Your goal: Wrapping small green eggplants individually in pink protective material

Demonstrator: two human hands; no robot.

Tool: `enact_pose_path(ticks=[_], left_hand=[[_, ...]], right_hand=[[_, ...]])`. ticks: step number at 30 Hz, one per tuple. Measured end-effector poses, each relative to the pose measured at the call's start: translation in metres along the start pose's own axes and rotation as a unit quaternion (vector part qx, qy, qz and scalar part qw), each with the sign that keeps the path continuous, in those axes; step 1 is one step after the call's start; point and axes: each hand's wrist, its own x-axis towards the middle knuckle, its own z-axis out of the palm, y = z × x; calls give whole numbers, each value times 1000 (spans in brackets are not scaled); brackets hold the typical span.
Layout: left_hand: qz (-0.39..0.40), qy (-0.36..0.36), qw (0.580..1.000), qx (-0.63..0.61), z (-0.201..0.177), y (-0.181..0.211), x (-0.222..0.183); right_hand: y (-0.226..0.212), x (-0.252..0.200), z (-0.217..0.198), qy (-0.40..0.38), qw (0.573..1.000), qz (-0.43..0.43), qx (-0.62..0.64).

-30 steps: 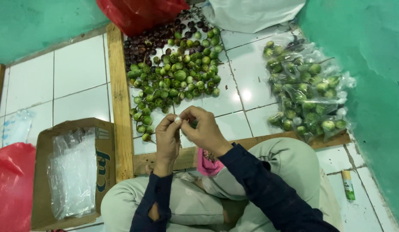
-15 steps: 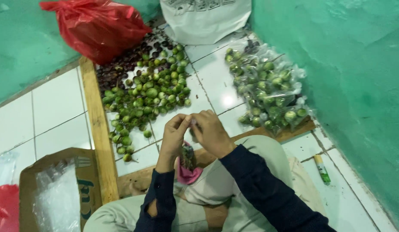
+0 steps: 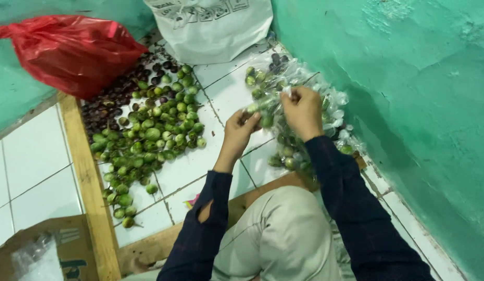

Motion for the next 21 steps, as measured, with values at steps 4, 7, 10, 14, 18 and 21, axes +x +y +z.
enact_pose_path(ticks=[4, 7, 10, 14, 18, 21], left_hand=[[19, 13, 998, 56, 51, 20, 46], [-13, 63, 987, 148, 87, 43, 61], [59, -87, 899, 425, 96, 3, 85], [130, -92, 836, 525, 91, -32, 97], [84, -113, 845, 517, 90, -18, 98], [116, -133, 855, 488, 82, 9, 61]], right_hand=[[2, 51, -9, 69, 995, -43, -58], [10, 78, -18, 41, 994, -58, -89], [55, 91, -5, -51, 962, -65, -261], [87, 91, 7, -50, 938, -118, -321], [99, 98, 13, -65, 936, -99, -331], [99, 99, 7, -127, 929, -55, -343]])
